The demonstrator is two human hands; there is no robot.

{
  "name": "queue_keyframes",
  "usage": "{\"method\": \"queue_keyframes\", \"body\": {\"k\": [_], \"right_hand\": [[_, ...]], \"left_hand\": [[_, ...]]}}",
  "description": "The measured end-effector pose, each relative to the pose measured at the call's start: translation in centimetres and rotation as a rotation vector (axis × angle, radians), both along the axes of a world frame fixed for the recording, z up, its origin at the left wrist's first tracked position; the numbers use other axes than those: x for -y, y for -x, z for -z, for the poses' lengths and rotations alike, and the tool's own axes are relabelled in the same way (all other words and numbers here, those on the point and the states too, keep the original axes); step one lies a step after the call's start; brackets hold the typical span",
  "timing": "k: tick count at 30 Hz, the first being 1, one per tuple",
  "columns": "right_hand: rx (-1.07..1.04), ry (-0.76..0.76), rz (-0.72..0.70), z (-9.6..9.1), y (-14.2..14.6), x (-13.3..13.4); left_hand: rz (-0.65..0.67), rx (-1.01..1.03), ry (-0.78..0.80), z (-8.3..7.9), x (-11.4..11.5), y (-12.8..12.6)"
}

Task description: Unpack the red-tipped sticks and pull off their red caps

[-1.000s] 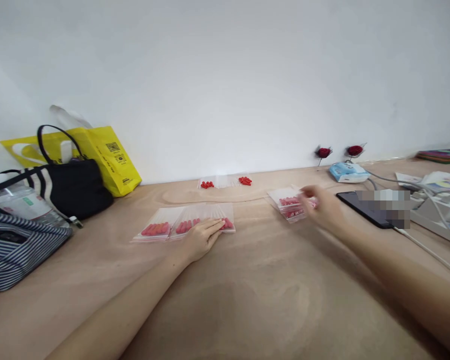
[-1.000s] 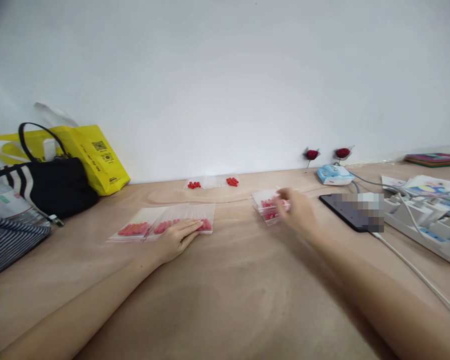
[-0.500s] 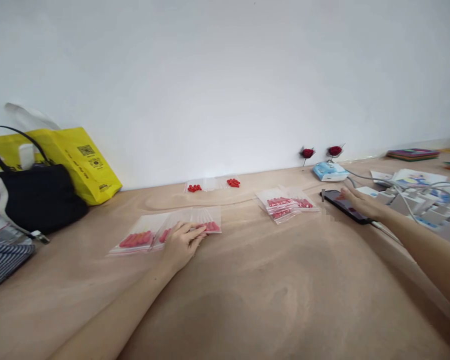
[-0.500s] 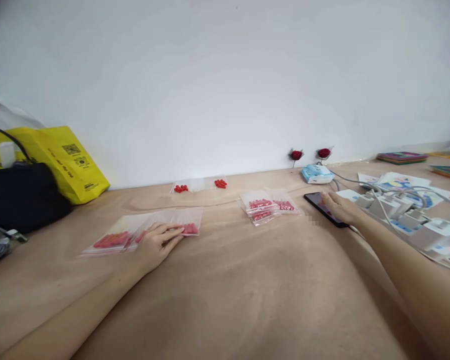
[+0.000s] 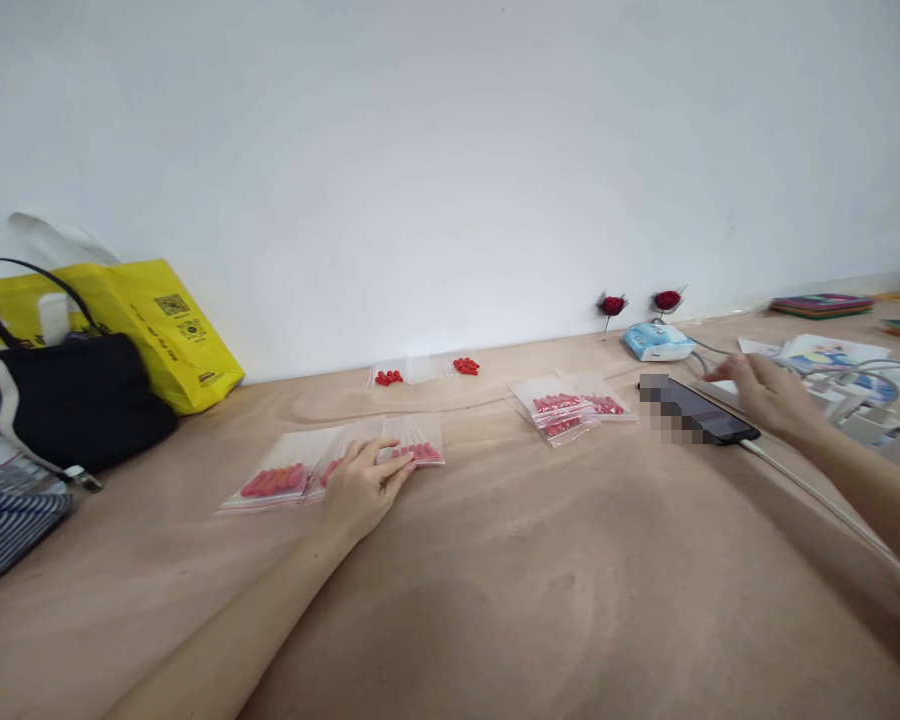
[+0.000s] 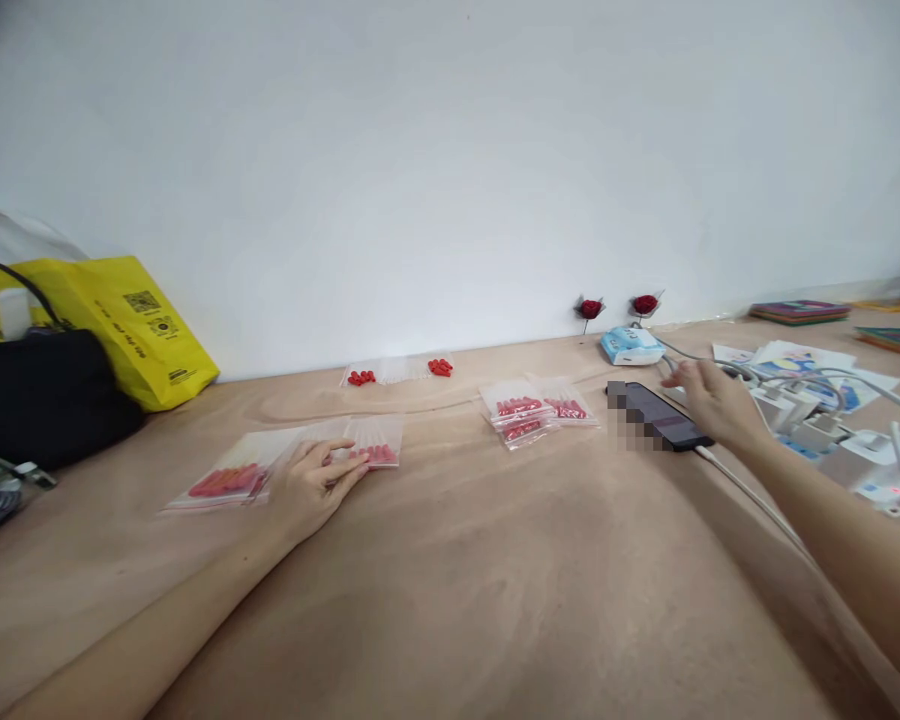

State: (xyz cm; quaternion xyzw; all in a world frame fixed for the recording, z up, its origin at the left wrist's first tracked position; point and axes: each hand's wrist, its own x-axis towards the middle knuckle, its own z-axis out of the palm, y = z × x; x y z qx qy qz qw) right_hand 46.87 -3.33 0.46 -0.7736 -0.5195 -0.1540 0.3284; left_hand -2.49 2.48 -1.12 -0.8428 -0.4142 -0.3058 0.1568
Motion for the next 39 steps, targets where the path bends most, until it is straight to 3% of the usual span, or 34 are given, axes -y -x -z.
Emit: {"method": "queue_keyframes", "body": {"k": [2, 4, 6, 8, 10, 15, 19, 22, 26, 28, 31, 39], "right_hand": [[-0.034, -0.008, -0.289, -0.8, 6.0, -1.0], [0.070, 0.062, -0.680, -0.9, 13.1, -2.1], [0.151, 0.091, -0.956, -0.3, 19.6, -3.1], [0.152, 0.097, -1.066, 0.6, 24.2, -3.8], [0.115, 0.108, -1.123, 1.7, 26.6, -4.5], [-0.019, 0.110, -1.143, 3.2, 26.9, -5.5], [0.072, 0.055, -1.050, 3.5, 26.9, -5.7], [0.160, 0.022, -1.026, 3.7, 27.4, -5.6], [0.188, -0.014, -1.034, 3.8, 27.9, -5.2], [0.194, -0.020, -1.055, 3.8, 28.1, -5.0], [0.197, -0.023, -1.111, 3.7, 28.4, -4.5], [0.088, -0.031, -1.080, 3.2, 28.7, -3.9]], "left_hand": [[0.083, -0.005, 0.059, 0.2, -0.3, -0.2], [0.158, 0.000, 0.120, 0.4, -0.3, -0.5], [0.217, 0.001, 0.176, 0.5, -0.3, -0.8], [0.262, -0.003, 0.230, 0.5, -0.2, -1.0], [0.296, 0.006, 0.283, 0.5, -0.2, -1.1], [0.300, 0.053, 0.333, 0.6, -0.5, -1.3], [0.038, 0.193, 0.288, 0.7, -0.2, -1.5], [-0.083, 0.327, 0.507, 0.5, 0.3, -1.8], [-0.164, 0.743, 1.003, -0.4, 0.7, -2.9], [-0.157, 1.039, 1.158, -0.7, 0.8, -3.6], [-0.100, 1.302, 1.204, -0.9, 0.7, -4.2], [-0.049, 1.410, 1.202, -0.7, 0.7, -4.5]]}}
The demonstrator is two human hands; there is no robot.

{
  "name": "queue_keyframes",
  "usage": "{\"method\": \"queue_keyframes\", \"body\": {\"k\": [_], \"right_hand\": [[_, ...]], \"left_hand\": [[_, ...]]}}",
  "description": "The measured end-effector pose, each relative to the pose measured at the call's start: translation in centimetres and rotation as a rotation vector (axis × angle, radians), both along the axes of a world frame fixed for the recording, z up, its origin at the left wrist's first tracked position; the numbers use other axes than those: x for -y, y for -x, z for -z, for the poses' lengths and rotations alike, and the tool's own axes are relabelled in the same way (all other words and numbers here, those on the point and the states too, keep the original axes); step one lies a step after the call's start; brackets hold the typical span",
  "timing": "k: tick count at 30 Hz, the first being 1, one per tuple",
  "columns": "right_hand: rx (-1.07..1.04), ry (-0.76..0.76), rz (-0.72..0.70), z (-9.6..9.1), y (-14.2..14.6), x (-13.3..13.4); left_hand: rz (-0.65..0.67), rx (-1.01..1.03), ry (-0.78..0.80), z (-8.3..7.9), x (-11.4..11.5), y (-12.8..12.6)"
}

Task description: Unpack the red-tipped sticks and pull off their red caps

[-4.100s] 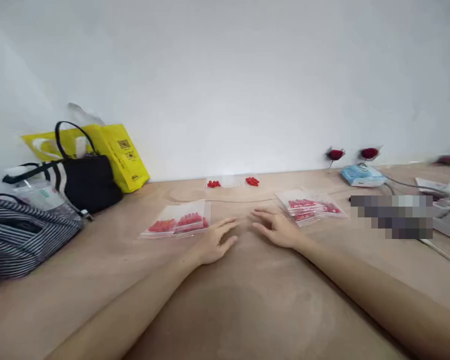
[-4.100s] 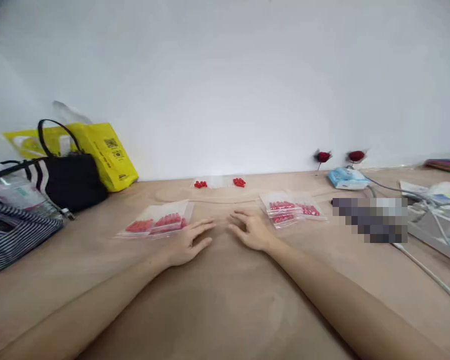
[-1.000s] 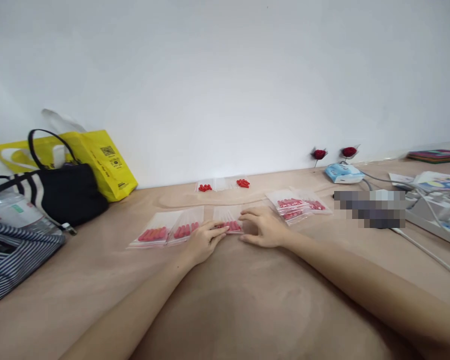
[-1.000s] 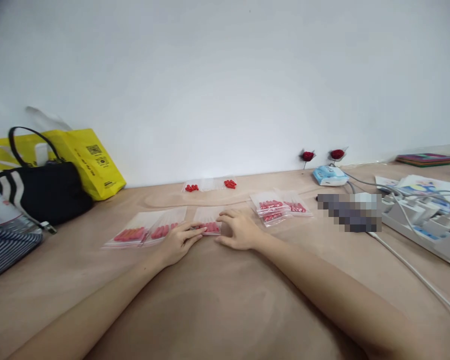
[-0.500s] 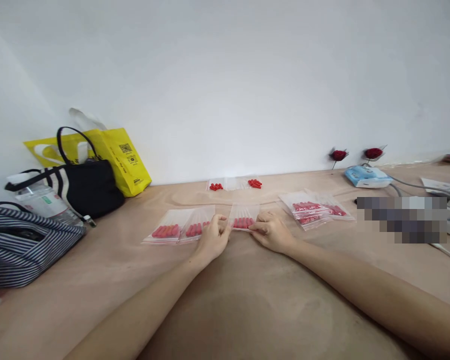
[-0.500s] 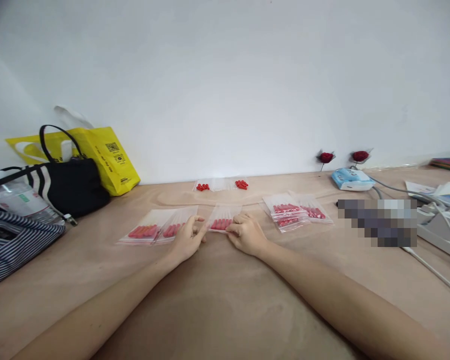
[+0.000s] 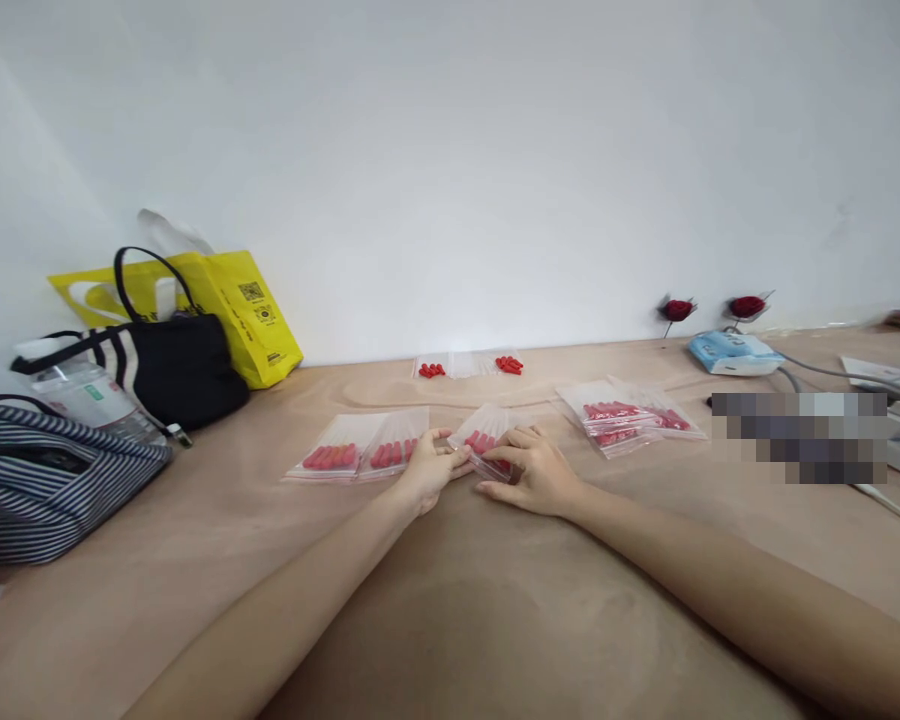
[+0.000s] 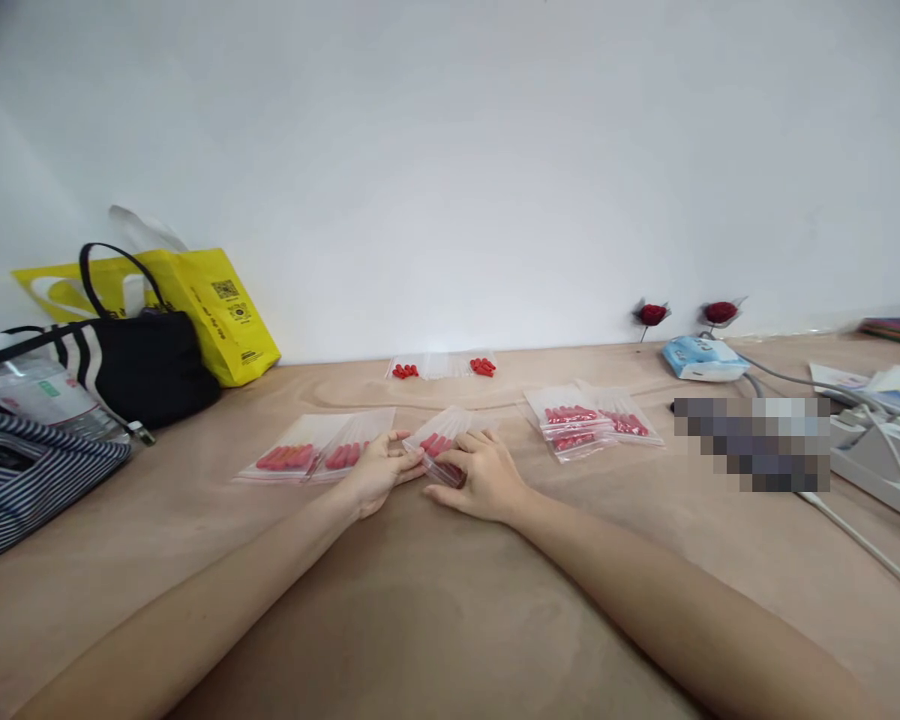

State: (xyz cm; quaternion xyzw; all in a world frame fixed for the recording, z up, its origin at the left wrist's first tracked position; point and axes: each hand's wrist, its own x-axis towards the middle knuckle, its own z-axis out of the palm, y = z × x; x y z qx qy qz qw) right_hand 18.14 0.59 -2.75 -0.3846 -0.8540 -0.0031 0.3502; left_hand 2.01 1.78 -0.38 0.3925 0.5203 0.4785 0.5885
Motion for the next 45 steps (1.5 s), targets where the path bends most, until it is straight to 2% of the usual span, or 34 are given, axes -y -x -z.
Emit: {"method": "queue_keyframes", "body": {"k": [10, 16, 20, 26, 36, 45], "right_hand": [[-0.177, 0.229, 0.106, -0.1, 1.8, 0.3], [-0.205, 0.341, 0.199, 0.3, 1.8, -0.5], [-0.120, 0.276, 0.201, 0.1, 1.2, -0.6], [-0.007, 0.163, 0.119, -0.6, 0.8, -0.5], [0.058, 0.174, 0.261, -0.4, 1.9, -0.1], [0.091, 0.140, 0.302, 0.0, 2.2, 0.0]], "left_hand": [[-0.051, 0.050, -0.066, 0.3, 0.1, -0.6], [0.027, 0.010, -0.104, 0.6, 0.1, -0.3], [0.108, -0.063, -0.146, 0.8, 0.3, 0.1], [0.111, -0.093, -0.177, 0.8, 0.5, 0.0], [0.136, -0.115, -0.173, 0.6, 0.9, -0.3], [0.104, -0.164, -0.196, 0.9, 0.6, -0.5]]}}
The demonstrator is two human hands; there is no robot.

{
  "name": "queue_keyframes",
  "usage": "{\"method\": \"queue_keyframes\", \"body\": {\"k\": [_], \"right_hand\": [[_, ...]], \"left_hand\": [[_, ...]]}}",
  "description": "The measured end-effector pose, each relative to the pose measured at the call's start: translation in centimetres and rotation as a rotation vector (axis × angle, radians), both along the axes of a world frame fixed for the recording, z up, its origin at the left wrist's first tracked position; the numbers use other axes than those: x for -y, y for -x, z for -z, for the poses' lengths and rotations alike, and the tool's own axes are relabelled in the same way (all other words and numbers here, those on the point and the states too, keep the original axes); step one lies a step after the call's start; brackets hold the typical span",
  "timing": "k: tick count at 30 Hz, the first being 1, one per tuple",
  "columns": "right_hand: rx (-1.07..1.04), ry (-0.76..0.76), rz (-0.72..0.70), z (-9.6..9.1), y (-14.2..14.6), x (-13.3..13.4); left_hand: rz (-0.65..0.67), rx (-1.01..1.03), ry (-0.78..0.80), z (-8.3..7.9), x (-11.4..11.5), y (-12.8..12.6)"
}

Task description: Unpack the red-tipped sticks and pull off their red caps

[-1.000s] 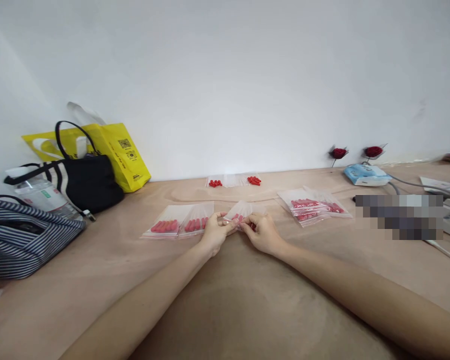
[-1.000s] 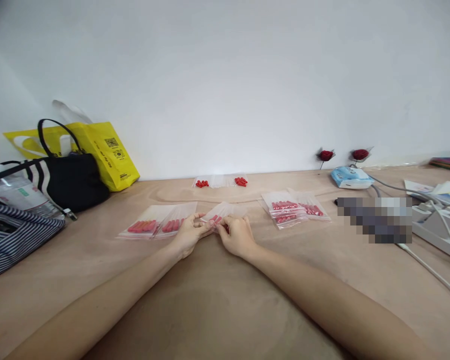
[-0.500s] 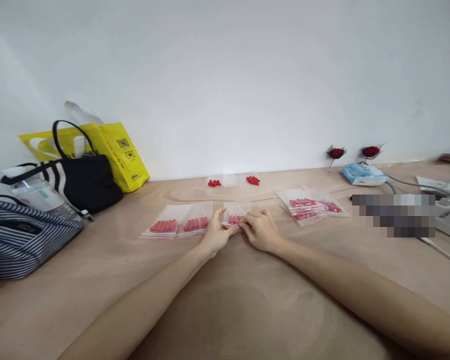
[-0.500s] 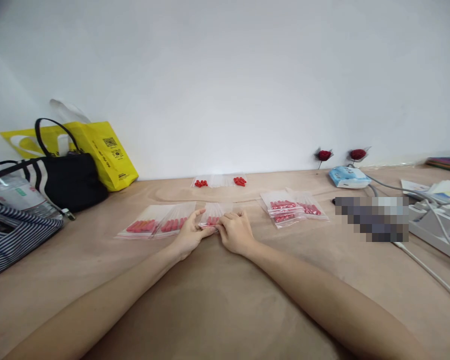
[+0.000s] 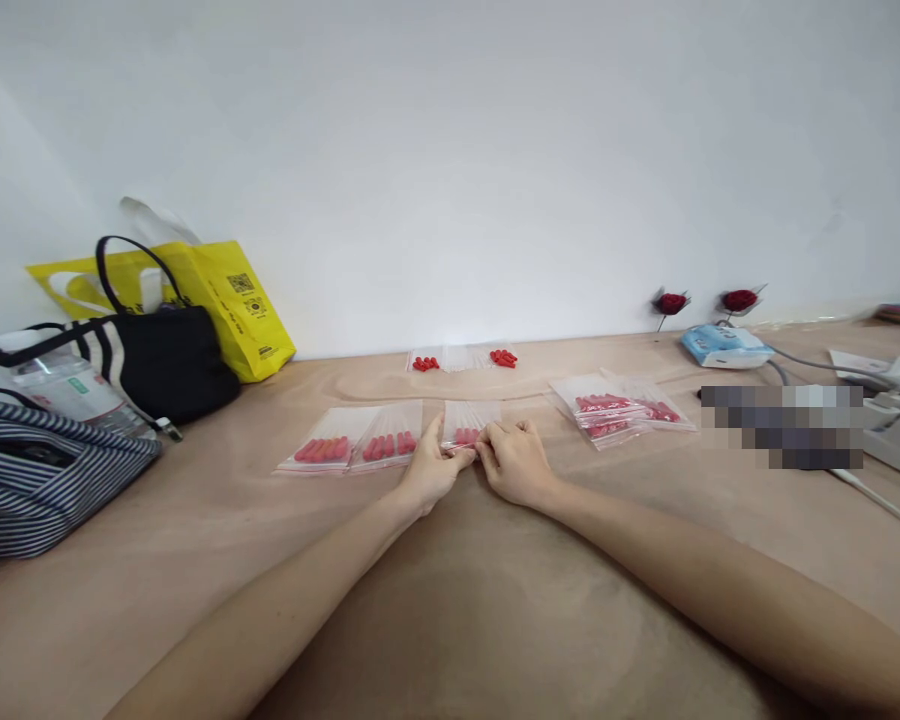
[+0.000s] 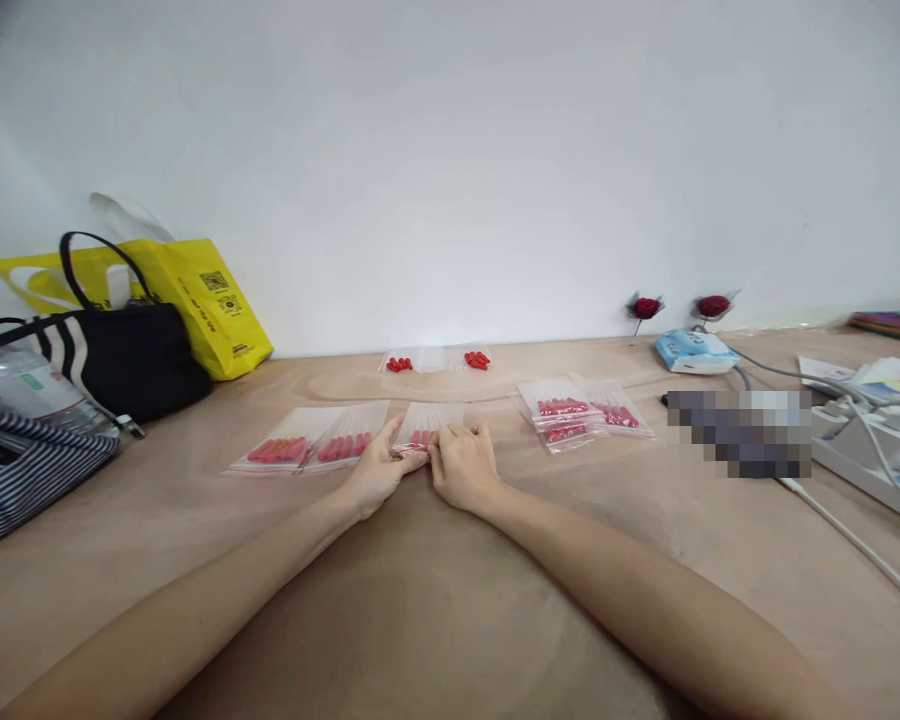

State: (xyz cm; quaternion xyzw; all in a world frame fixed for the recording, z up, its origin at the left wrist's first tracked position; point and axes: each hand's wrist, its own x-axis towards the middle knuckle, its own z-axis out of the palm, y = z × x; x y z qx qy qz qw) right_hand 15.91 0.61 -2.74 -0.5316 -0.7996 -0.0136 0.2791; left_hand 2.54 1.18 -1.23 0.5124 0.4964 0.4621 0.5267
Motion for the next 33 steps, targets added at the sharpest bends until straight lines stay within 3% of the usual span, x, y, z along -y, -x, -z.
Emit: {"method": "queue_keyframes", "body": {"k": [2, 7, 12, 15, 19, 25, 28, 33], "right_hand": [[-0.022, 0.008, 0.000, 0.0, 0.1, -0.2], [-0.157, 0.113, 0.173, -0.4, 0.1, -1.0], [-0.196, 0.077, -0.066, -0.5, -0.6, -1.0], [-0.142, 0.038, -0.141, -0.3, -1.2, -0.7], [-0.178, 0.077, -0.152, 0.2, -2.7, -1.3], [-0.485, 0.122, -0.209, 1.0, -5.6, -3.6], [-0.525, 0.151, -0.237, 1.5, -6.2, -4.3], [-0.558, 0.185, -0.233, 2.0, -6.2, -4.6]], "left_hand": [[0.000, 0.000, 0.000, 0.2, 0.0, -0.1], [0.056, -0.010, -0.028, 0.7, 0.5, -0.2], [0.071, -0.067, -0.064, 0.6, 0.7, 0.1], [0.079, -0.138, -0.117, 0.7, 1.1, 0.4], [0.123, -0.343, -0.318, 0.6, 1.9, 1.0], [0.084, -0.688, -0.712, -0.5, 1.1, 2.8], [0.225, -0.685, -0.753, -0.7, 0.5, 3.2], [0.466, -0.613, -0.567, -0.7, 0.7, 3.1]]}}
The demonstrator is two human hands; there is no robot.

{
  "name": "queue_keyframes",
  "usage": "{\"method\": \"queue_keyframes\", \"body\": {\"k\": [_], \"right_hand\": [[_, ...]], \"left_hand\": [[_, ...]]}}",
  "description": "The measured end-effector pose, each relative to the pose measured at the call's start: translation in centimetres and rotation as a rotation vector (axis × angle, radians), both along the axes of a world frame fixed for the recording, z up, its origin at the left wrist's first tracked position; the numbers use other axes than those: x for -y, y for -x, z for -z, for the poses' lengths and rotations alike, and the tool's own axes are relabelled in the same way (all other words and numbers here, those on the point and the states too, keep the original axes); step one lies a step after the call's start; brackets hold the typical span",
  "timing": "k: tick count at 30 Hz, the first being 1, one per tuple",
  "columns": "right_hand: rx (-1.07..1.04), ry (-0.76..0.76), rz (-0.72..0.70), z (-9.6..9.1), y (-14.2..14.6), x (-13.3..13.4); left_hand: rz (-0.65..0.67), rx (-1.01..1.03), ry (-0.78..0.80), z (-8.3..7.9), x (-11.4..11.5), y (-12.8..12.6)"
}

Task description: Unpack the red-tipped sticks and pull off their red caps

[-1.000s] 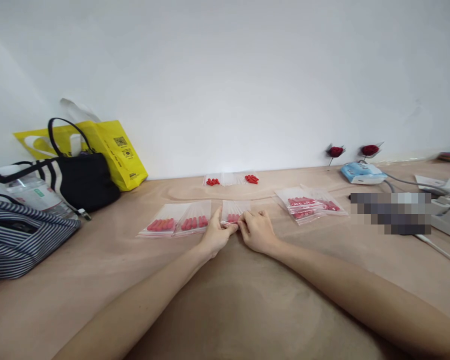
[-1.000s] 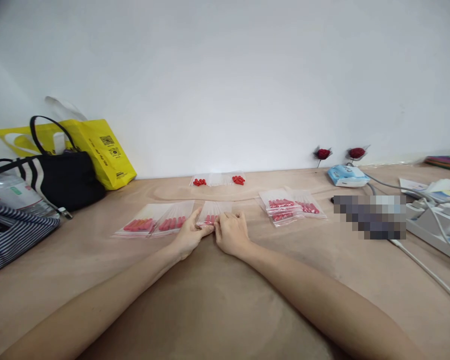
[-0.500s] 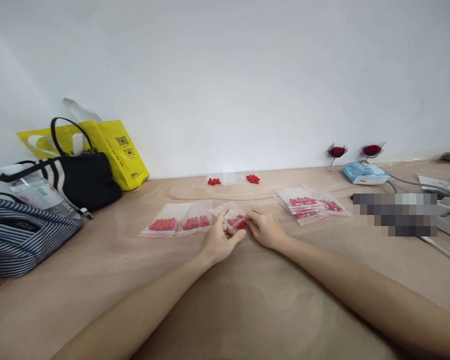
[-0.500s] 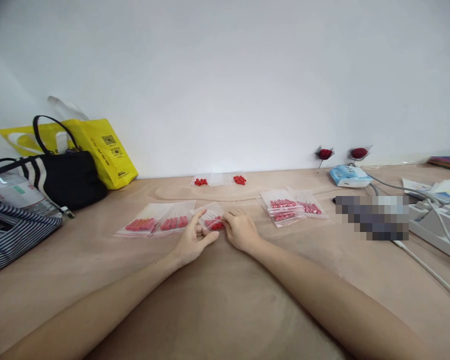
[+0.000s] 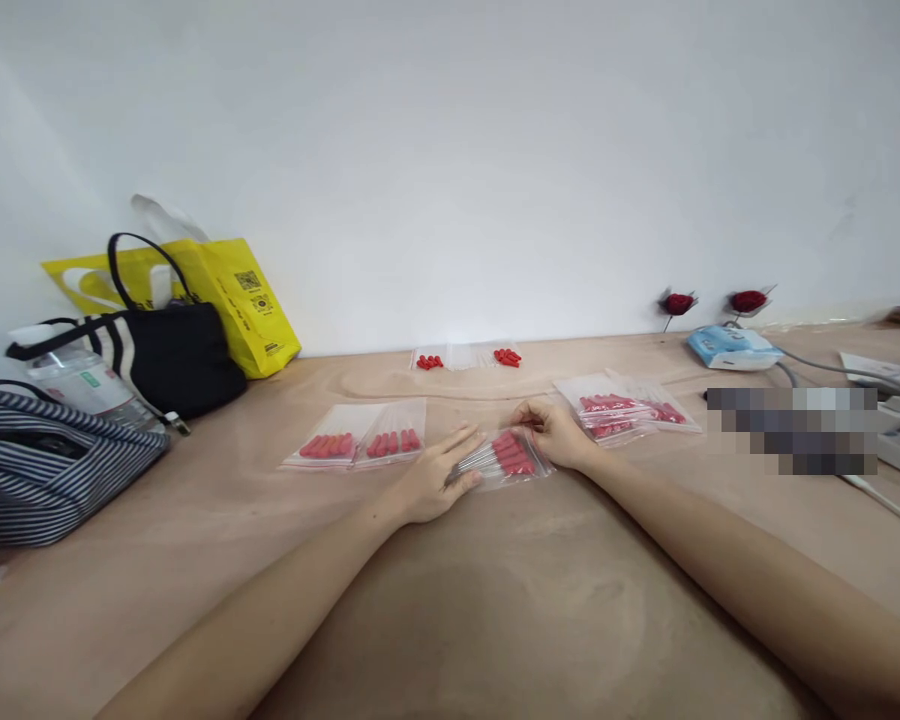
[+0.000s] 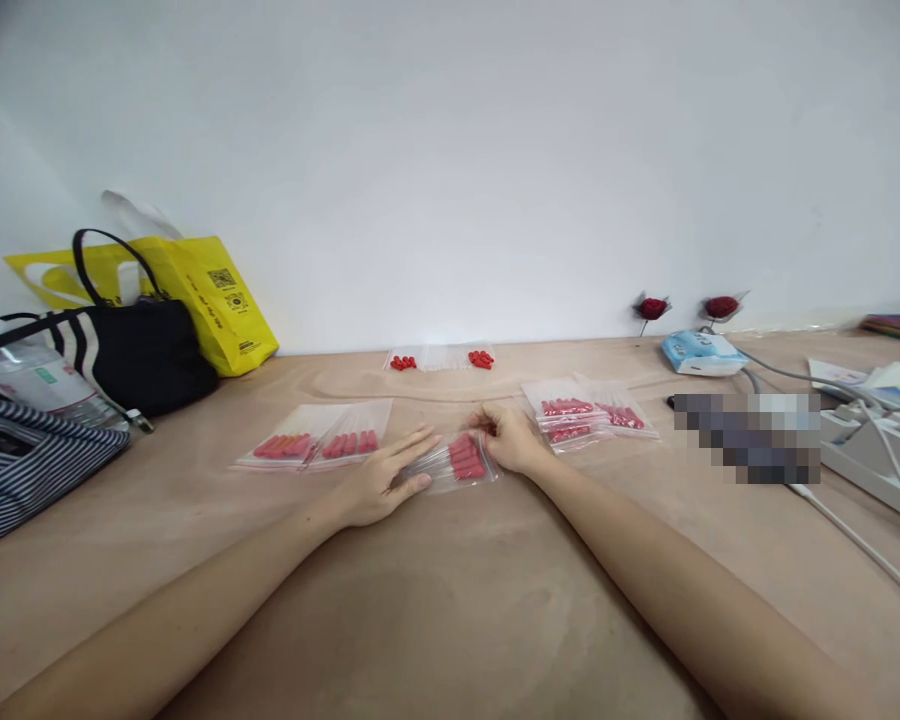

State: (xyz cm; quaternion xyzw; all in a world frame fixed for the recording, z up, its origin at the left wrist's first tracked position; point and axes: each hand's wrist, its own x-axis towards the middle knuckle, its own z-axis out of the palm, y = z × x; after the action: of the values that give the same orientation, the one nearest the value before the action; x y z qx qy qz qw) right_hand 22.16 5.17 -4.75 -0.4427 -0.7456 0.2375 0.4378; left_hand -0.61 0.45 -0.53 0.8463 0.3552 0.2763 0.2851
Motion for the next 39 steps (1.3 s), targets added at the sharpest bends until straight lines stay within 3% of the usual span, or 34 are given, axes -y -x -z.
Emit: {"method": "queue_keyframes", "body": {"k": [3, 5, 10, 18, 24, 30, 34, 39], "right_hand": [[-0.001, -0.039, 0.138, -0.3, -0.3, 0.3], [0.029, -0.063, 0.148, -0.7, -0.5, 0.8], [0.126, -0.045, -0.055, -1.8, -0.6, 2.7], [0.111, 0.132, -0.327, -3.4, 0.2, 4.0], [0.227, 0.202, -0.229, -3.1, 0.5, 4.0], [0.353, 0.139, -0.182, -3.9, 1.0, 4.1], [0.302, 0.156, -0.237, -4.0, 1.1, 3.9], [0.214, 0.202, -0.293, -3.6, 1.1, 3.8]], "left_hand": [[0.002, -0.040, 0.031, 0.1, 0.1, 0.3], [0.003, -0.052, 0.020, 0.2, 0.0, 0.7], [-0.027, 0.016, 0.052, 0.3, 0.0, 0.9], [-0.085, 0.000, 0.019, 0.3, 0.4, 1.1], [-0.097, -0.074, -0.047, 0.3, 0.5, 1.6], [-0.092, -0.110, -0.100, 0.5, 0.4, 1.6], [-0.100, -0.091, -0.117, 0.7, 0.3, 1.6], [-0.079, -0.210, -0.159, 0.8, 0.2, 2.1]]}}
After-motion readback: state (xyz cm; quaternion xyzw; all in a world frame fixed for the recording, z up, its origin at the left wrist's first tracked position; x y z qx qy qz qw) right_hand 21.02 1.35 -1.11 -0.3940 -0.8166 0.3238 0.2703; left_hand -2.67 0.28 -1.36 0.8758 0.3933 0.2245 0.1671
